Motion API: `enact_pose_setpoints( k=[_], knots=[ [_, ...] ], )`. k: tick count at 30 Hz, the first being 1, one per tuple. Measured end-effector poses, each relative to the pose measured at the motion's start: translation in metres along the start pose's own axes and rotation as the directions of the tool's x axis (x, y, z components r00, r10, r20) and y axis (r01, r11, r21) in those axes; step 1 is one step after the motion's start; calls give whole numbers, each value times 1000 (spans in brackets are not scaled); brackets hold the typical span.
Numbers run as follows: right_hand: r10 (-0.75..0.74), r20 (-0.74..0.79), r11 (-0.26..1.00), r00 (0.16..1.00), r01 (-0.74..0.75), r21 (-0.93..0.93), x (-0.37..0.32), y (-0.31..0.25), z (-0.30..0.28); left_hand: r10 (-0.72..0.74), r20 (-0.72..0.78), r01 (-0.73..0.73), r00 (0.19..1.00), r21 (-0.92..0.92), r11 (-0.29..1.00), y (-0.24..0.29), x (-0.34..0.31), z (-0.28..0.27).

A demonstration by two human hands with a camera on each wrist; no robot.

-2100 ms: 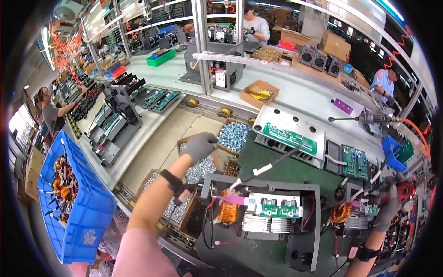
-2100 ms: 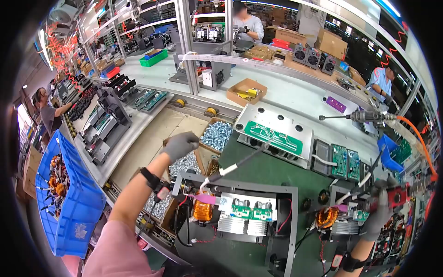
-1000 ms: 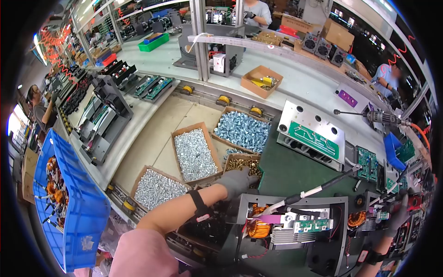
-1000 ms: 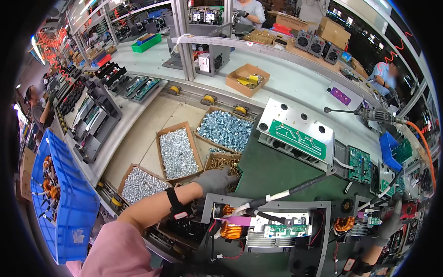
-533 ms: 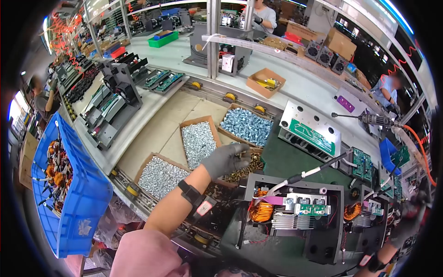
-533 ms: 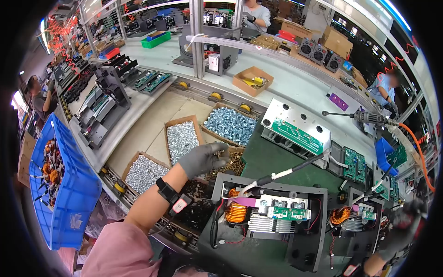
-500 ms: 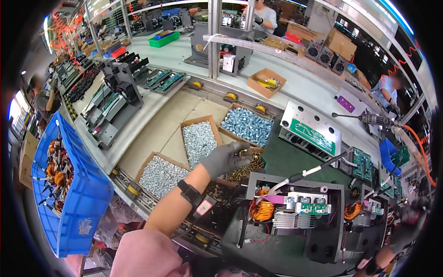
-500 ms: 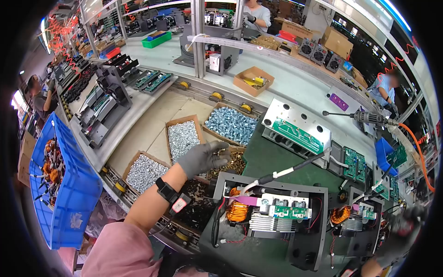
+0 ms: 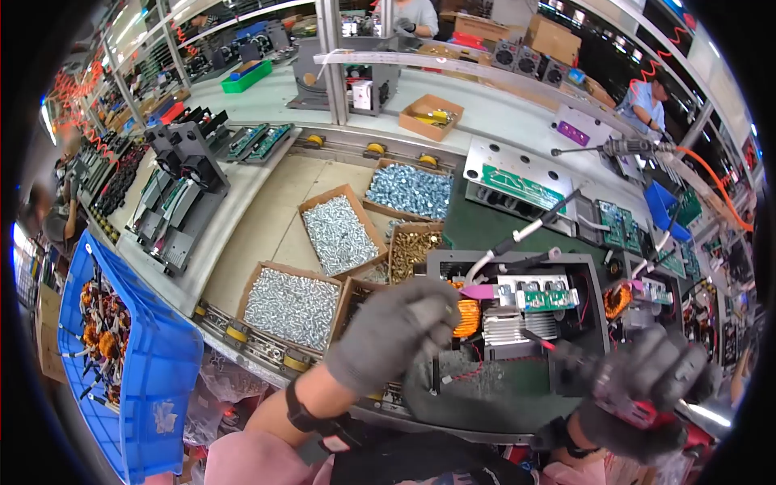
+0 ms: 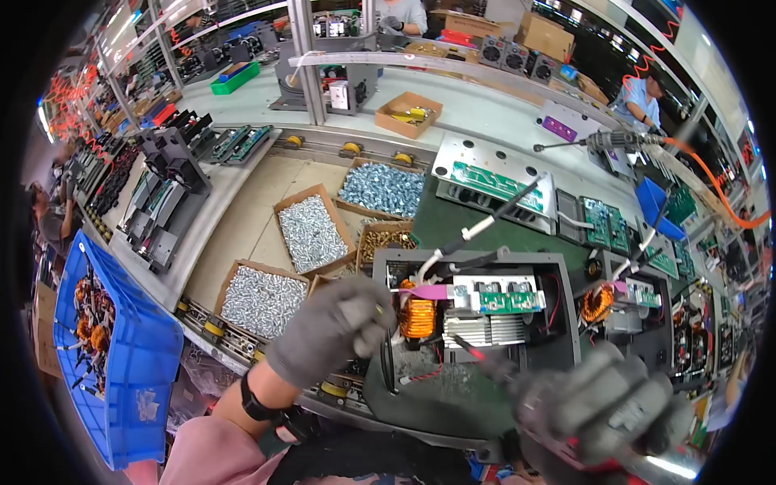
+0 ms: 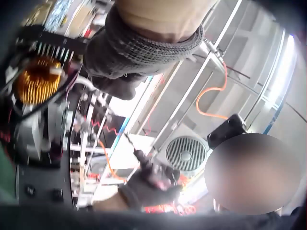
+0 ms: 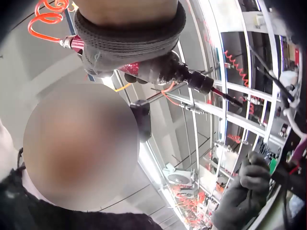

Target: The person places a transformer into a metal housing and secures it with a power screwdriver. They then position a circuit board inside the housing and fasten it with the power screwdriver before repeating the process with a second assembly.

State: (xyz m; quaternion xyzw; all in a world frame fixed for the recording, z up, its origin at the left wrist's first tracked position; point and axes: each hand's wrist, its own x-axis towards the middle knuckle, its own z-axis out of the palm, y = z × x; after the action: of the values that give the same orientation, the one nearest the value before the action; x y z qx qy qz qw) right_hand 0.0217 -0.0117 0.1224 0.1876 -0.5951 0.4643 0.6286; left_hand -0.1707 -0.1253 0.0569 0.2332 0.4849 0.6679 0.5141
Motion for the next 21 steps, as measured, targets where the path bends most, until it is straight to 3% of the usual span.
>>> enact_pose_setpoints(
  k=[2, 3, 4, 6, 9, 12, 15, 17, 21],
  knots=[
    [-25, -85, 996, 996, 32, 79, 1, 20, 20, -47, 185, 73, 982, -140, 987, -17, -2, 11],
    [-35, -68, 991, 997, 43, 126, 2, 26, 21, -49, 193, 77, 980, -141, 987, -21, 1, 14],
    [81, -72, 986, 994, -69, 149, -2, 21, 21, -84, 190, 103, 978, -98, 990, -23, 3, 16],
    [23, -1, 999, 1000, -23, 23, -5, 25, 20, -120, 196, 132, 973, -51, 990, -26, 7, 23],
    [-45, -37, 999, 998, 45, -7, -6, 29, 21, -122, 175, 138, 977, -84, 987, -28, 10, 36],
    [-34, 86, 999, 996, 36, -25, -3, 24, 6, -144, 137, 146, 980, -7, 989, -25, 12, 48],
    [-126, 51, 992, 991, 126, 7, -8, 29, 4, -119, 90, 113, 989, 69, 991, -24, 13, 55],
    [-182, 18, 983, 983, 181, 36, -9, 31, 5, -257, 106, 262, 961, -34, 964, -21, 16, 59],
    [-136, 156, 984, 978, 151, -92, -11, 24, -10, -171, 209, 162, 963, 59, 985, -31, 18, 60]
  ],
)
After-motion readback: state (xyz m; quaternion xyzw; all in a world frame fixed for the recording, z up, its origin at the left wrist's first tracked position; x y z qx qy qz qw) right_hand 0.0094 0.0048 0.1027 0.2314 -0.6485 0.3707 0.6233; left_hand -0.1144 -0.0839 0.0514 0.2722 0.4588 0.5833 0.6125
